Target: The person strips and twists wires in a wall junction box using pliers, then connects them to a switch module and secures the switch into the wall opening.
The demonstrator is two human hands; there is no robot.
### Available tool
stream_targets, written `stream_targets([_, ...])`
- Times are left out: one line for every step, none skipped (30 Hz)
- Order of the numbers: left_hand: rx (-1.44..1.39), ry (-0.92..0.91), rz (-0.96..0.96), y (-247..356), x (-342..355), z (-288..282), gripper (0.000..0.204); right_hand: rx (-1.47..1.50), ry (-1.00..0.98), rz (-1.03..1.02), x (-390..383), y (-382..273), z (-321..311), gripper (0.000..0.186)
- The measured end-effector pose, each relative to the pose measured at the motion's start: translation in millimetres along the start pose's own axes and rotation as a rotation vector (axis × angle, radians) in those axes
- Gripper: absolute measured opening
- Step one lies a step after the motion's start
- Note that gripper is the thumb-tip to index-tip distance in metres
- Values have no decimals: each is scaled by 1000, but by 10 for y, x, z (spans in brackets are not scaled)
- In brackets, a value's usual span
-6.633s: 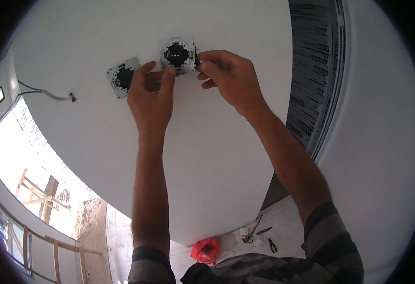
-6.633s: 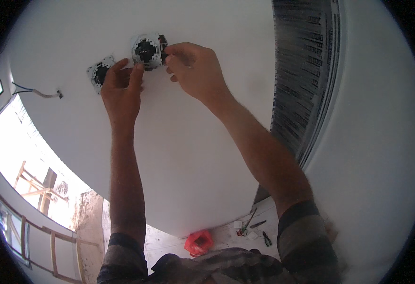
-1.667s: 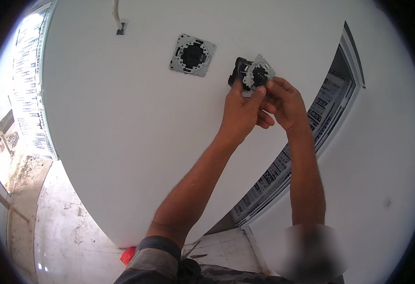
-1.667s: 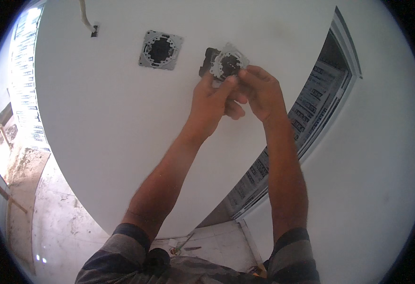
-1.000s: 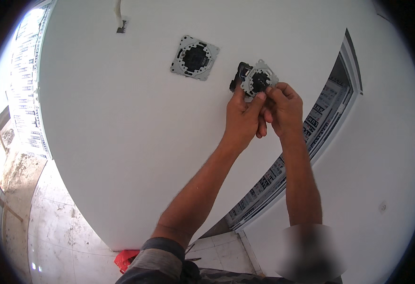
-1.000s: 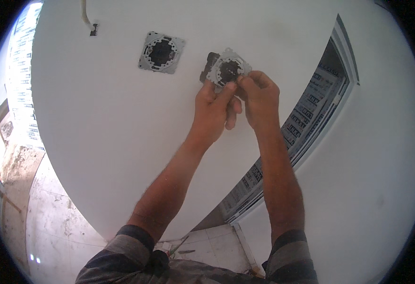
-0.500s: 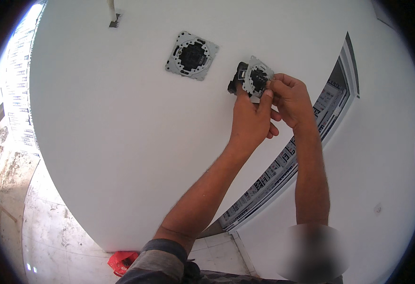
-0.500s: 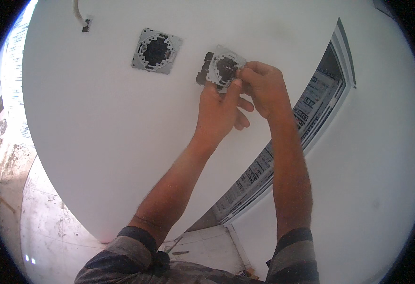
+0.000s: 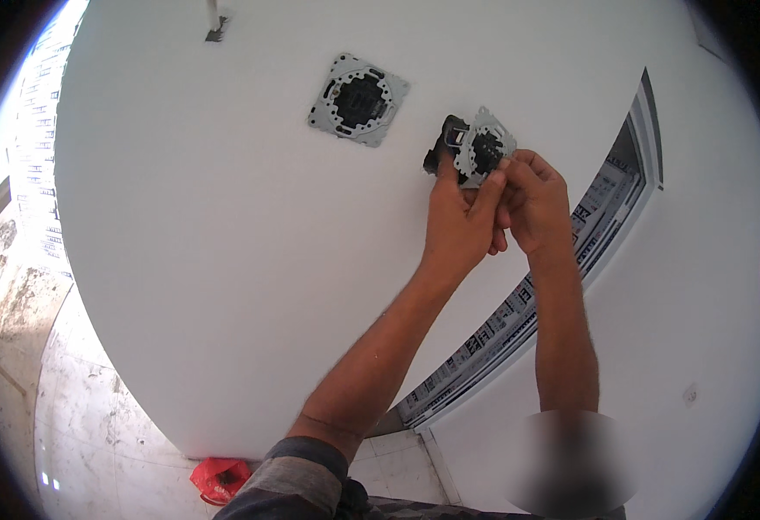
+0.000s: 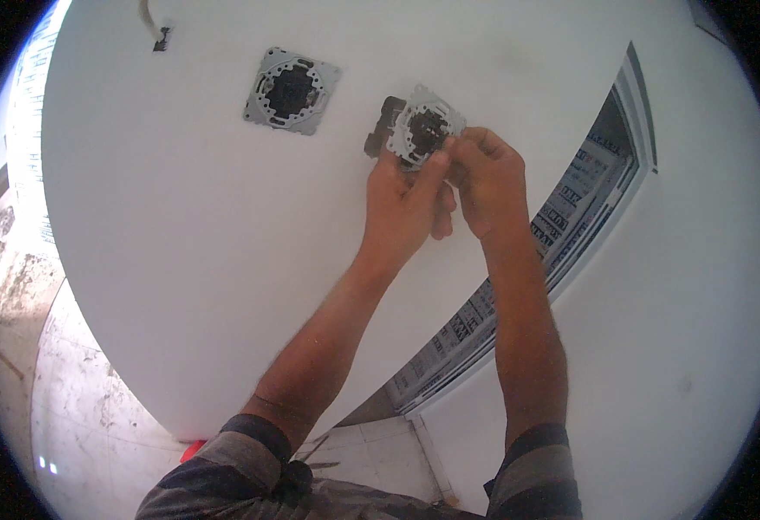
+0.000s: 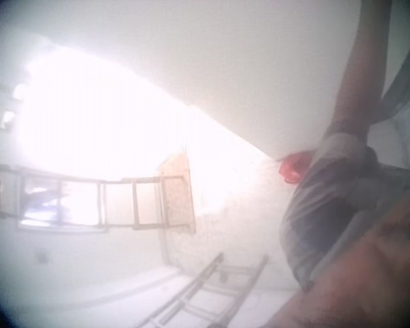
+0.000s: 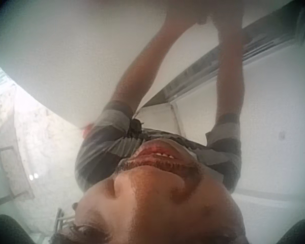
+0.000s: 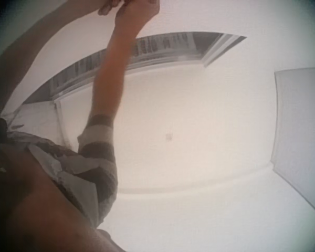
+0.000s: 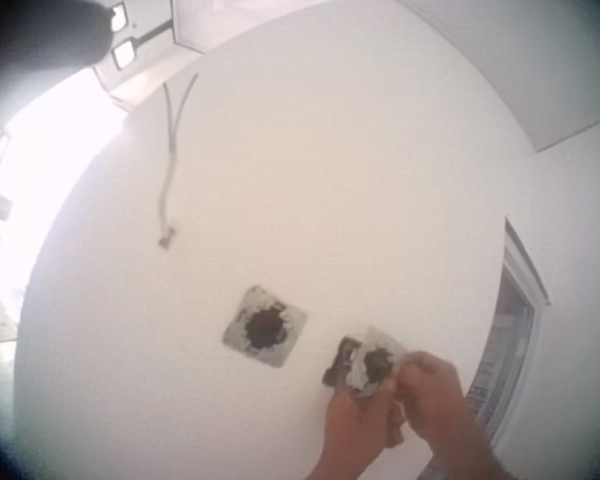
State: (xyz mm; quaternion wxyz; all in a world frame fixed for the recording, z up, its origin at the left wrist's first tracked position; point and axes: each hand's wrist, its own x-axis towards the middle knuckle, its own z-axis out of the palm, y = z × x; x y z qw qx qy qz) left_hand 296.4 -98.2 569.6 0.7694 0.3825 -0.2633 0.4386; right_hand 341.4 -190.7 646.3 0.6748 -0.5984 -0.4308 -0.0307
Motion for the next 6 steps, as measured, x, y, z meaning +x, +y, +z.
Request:
stream_targets([1,3,-11,-24,-11,0,51,-3,9,-6,-9,15,-18,13])
stream_targets([3,5,-23,-42,-16,6,50,-15,13,-3,-12,27,-46,13])
stream_targets([-5,1,-11,-43,-14,13,52,-25,14,-2,-13,30,-60,14])
stream_targets([-12,-4,0,-42,-13,24,53,-44,3,-2,-12,10,-64,15])
stream_targets([-20,-9,11,-37,-9,41,54,-63,-8,-1,-7,-30,-62,16])
stream_targets([-19,-9,11,-42,-18,42,54,-79,-23,1,-3,-61,-43,17])
